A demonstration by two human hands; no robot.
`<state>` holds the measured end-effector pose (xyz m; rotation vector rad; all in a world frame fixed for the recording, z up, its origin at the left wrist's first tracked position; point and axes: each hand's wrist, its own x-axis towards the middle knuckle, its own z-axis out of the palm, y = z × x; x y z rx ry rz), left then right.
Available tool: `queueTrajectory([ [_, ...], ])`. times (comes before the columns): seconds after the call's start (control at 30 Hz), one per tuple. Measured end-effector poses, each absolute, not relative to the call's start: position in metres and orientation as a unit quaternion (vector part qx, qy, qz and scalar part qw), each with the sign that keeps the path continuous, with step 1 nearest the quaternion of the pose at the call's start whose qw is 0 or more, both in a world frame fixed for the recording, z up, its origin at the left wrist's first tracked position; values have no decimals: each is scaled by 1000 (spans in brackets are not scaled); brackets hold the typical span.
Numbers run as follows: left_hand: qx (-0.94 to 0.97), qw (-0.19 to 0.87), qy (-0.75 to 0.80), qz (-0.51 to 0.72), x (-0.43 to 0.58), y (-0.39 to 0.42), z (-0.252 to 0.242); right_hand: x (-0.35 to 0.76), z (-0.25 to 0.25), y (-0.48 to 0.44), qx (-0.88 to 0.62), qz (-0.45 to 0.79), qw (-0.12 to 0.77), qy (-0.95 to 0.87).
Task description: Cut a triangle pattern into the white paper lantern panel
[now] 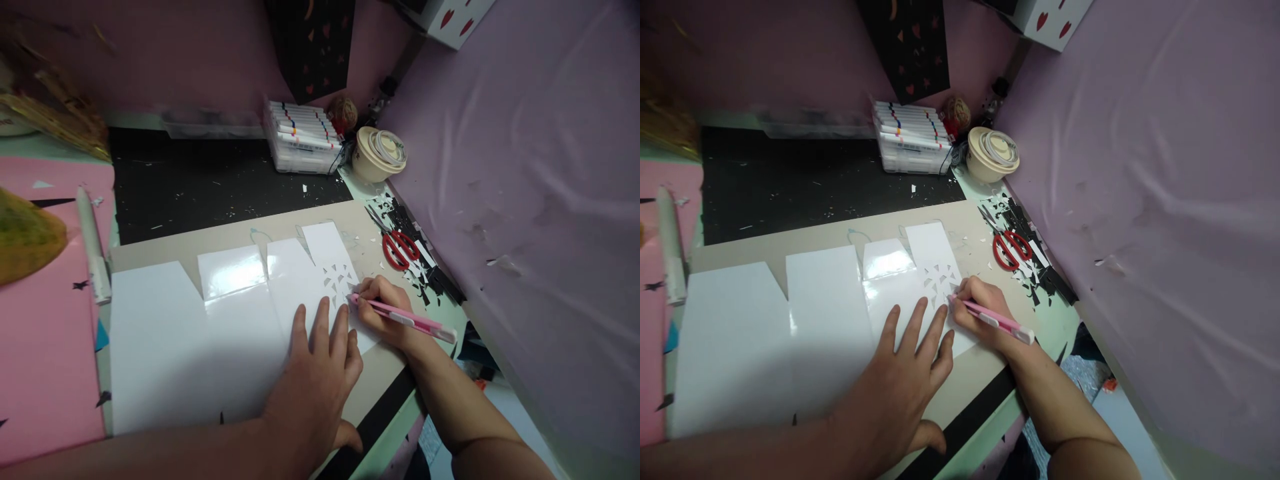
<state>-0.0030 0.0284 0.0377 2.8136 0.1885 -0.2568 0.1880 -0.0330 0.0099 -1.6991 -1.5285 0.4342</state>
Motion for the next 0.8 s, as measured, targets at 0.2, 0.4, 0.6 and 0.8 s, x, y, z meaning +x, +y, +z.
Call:
queueTrajectory([
  [0.2, 979, 165, 65, -99, -2, 28, 38, 189, 7, -34, -654, 199, 477, -552],
  [0.4, 978, 168, 65, -101, -3, 30, 39, 190, 3, -34, -666, 190, 448, -565],
  [0.6, 977, 169, 61, -111, -3, 30, 41, 191, 2, -35, -679, 178, 427, -570],
  [0.8, 977, 167, 63, -115, -2, 29, 41, 191, 2, -34, -670, 169, 425, -585],
])
